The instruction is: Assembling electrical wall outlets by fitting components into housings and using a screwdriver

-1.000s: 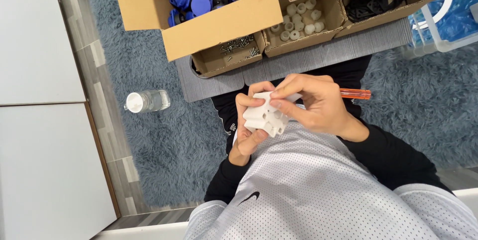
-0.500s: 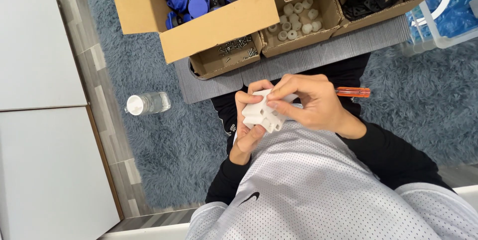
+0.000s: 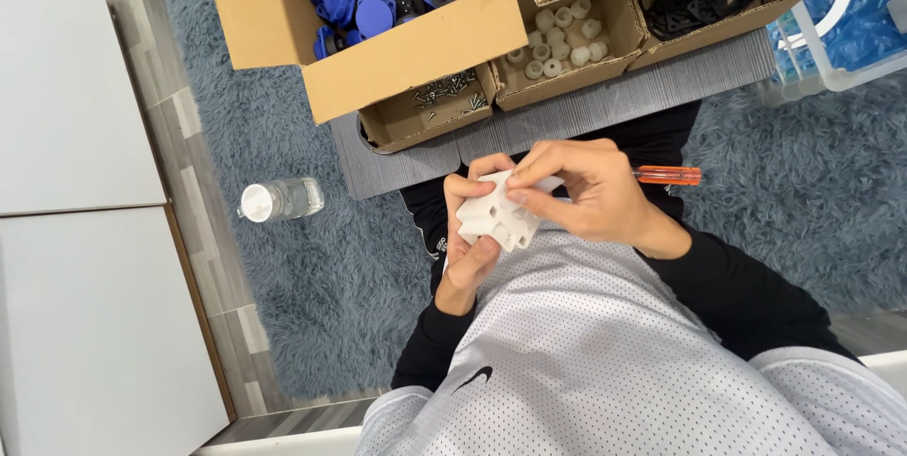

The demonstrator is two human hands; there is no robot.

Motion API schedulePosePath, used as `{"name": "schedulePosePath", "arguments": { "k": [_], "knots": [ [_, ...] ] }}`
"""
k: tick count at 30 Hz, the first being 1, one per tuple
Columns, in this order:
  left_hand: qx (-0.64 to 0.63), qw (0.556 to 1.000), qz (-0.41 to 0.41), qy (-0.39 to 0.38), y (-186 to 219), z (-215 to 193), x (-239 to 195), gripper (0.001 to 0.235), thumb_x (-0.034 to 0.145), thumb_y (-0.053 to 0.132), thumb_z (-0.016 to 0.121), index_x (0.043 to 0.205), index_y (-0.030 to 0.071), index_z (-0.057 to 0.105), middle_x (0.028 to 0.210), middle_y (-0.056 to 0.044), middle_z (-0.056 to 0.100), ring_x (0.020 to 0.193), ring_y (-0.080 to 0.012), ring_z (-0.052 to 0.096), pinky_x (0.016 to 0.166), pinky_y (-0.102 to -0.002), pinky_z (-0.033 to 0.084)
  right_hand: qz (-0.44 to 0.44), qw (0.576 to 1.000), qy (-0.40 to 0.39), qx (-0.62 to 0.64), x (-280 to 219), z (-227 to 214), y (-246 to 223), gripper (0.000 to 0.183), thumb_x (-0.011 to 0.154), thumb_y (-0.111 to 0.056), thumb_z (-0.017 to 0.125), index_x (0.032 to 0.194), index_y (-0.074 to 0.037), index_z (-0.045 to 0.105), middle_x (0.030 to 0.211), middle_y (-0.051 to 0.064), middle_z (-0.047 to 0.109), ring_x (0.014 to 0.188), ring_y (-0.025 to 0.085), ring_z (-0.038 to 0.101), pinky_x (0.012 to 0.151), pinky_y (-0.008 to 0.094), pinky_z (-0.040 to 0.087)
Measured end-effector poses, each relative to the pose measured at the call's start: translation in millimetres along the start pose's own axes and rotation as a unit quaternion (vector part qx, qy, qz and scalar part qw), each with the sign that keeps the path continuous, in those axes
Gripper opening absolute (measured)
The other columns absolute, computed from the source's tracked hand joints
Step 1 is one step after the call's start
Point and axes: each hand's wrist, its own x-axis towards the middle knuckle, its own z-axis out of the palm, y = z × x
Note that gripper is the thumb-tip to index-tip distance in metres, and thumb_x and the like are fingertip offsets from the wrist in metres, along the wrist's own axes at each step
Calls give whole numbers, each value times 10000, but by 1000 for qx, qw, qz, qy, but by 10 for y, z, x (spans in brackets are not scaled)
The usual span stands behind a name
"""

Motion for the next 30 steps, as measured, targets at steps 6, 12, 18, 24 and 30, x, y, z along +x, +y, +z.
{"name": "schedulePosePath", "arguments": {
  "k": [6,12,18,24,30],
  "knots": [
    [10,1000,-5,8,49,45,-14,509,969,368,736,1298,164,406,1500,-299,424,1361,-376,530,1160,-627,472,12,1000,-14,21,-35,-19,24,111,945,27,778,1042,-18,807,915,151,827,786,205,784,696,299,663],
    [14,1000,1,5,32,33,9,505,975,358,733,1275,139,390,1492,-313,424,1359,-386,534,1155,-623,476,19,1000,-12,21,-26,-48,55,116,916,60,791,1022,12,802,899,161,827,780,202,787,685,308,660],
    [14,1000,-5,5,76,60,22,504,970,360,738,1286,157,401,1496,-299,425,1342,-371,532,1144,-618,482,15,999,-6,42,-16,-29,33,112,931,55,780,1030,6,802,905,158,829,773,207,788,688,301,665],
    [17,1000,0,1,47,25,10,509,973,368,735,1272,151,386,1497,-302,418,1354,-369,527,1156,-610,474,10,999,-9,29,-14,-30,63,114,928,49,787,1029,0,805,901,149,830,765,181,769,677,292,653],
    [14,1000,-7,5,49,19,-5,514,967,369,737,1283,156,392,1503,-294,417,1360,-370,524,1159,-614,465,11,1000,-19,16,-25,-37,110,103,927,37,796,1024,2,807,896,155,832,768,199,778,681,296,645]
  ]
}}
